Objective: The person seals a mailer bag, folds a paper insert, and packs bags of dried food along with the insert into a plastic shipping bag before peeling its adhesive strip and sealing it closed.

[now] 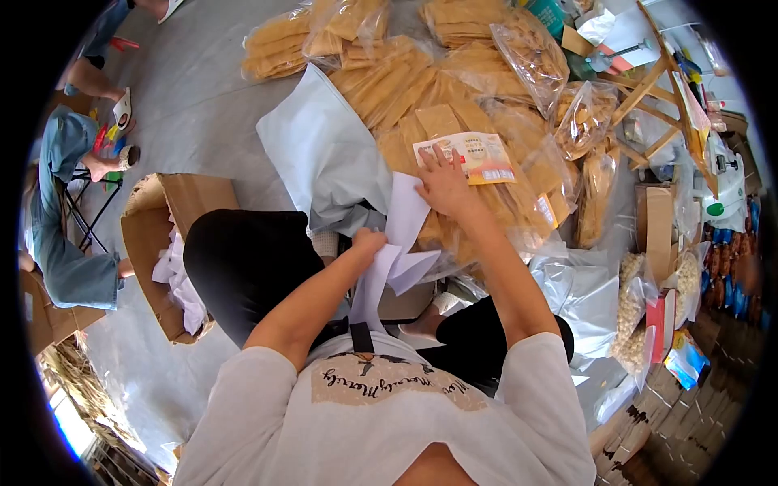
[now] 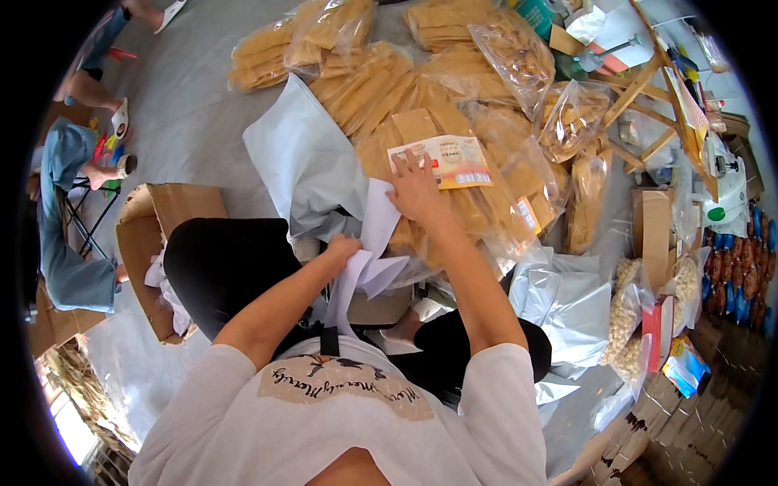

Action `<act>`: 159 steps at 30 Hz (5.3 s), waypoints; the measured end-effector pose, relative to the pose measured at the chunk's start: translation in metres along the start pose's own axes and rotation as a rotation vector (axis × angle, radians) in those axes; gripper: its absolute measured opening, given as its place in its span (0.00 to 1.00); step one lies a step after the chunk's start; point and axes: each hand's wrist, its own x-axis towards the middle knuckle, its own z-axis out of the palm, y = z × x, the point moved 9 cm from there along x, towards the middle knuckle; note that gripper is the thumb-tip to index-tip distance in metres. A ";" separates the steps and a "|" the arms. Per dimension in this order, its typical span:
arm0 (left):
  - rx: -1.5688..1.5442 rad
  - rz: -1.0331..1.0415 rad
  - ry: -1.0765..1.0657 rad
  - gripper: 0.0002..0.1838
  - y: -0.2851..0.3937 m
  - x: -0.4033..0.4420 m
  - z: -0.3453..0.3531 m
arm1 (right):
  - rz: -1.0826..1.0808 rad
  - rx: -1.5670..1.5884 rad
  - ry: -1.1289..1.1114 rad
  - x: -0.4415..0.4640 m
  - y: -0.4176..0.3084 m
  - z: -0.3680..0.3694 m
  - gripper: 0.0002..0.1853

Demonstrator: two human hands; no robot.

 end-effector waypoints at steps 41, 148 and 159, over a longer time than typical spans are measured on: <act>-0.710 1.165 -0.214 0.12 0.184 -0.292 -0.117 | 0.245 1.849 0.450 -0.148 -0.133 -0.070 0.19; 0.426 0.982 -0.288 0.13 0.026 -0.135 0.013 | 0.760 0.749 0.130 -0.100 0.022 0.030 0.41; 0.434 1.469 -0.083 0.11 0.093 -0.274 -0.018 | 0.547 1.592 0.438 -0.140 0.037 -0.011 0.16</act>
